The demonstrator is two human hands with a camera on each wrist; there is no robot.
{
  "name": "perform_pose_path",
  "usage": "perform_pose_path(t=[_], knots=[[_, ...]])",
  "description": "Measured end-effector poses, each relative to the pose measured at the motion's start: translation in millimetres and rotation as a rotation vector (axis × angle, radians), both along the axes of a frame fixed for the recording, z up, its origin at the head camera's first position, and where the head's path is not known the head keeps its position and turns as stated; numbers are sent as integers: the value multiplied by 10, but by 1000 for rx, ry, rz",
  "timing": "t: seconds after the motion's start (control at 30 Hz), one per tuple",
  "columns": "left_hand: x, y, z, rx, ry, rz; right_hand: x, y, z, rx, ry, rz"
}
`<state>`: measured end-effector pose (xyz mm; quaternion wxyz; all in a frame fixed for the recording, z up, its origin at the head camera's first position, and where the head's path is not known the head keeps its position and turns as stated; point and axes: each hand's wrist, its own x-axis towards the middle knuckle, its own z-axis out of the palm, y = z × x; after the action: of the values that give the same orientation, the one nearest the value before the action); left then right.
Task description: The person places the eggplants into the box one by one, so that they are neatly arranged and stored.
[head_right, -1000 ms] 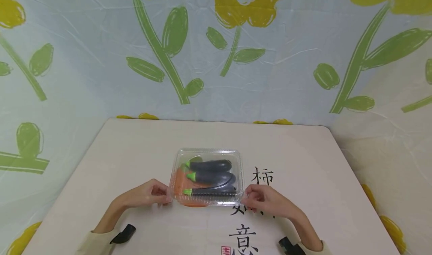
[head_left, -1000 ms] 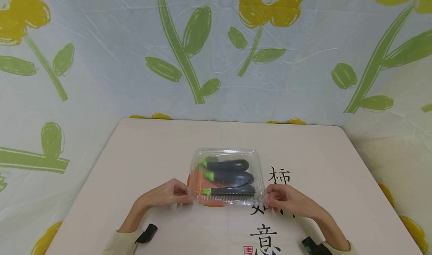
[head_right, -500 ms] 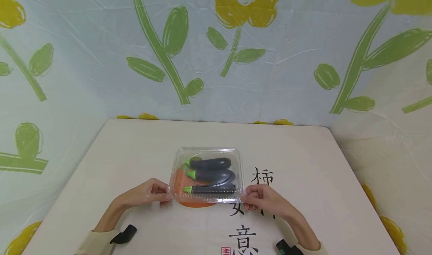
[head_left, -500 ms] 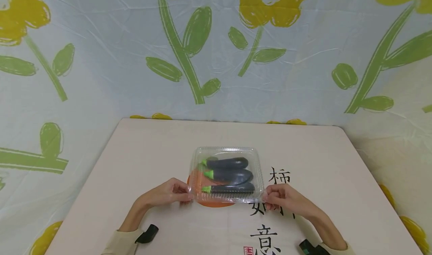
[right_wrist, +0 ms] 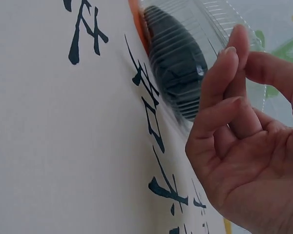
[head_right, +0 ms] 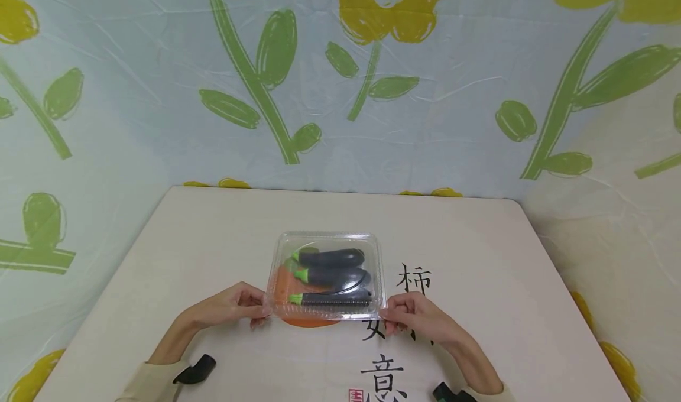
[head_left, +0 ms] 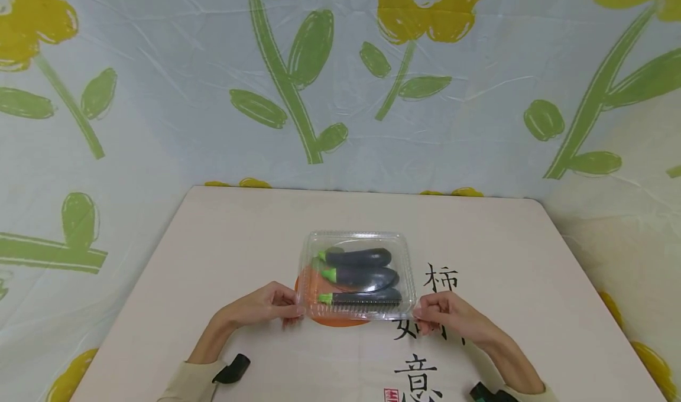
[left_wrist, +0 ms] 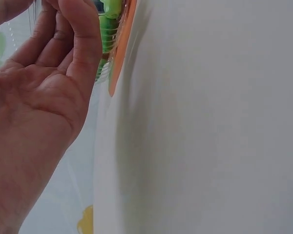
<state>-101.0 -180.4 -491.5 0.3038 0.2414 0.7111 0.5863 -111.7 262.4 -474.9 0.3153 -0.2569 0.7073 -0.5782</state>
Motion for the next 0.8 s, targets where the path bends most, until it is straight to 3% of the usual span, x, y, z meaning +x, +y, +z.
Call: perform_pose_path(t=[0.53,0.8], knots=[[-15,3,11,5,19,-5,-21,1,0,68,-64,-55],[-52,-19,50,-24,43,2,-57,50,54,136,-5,-45]])
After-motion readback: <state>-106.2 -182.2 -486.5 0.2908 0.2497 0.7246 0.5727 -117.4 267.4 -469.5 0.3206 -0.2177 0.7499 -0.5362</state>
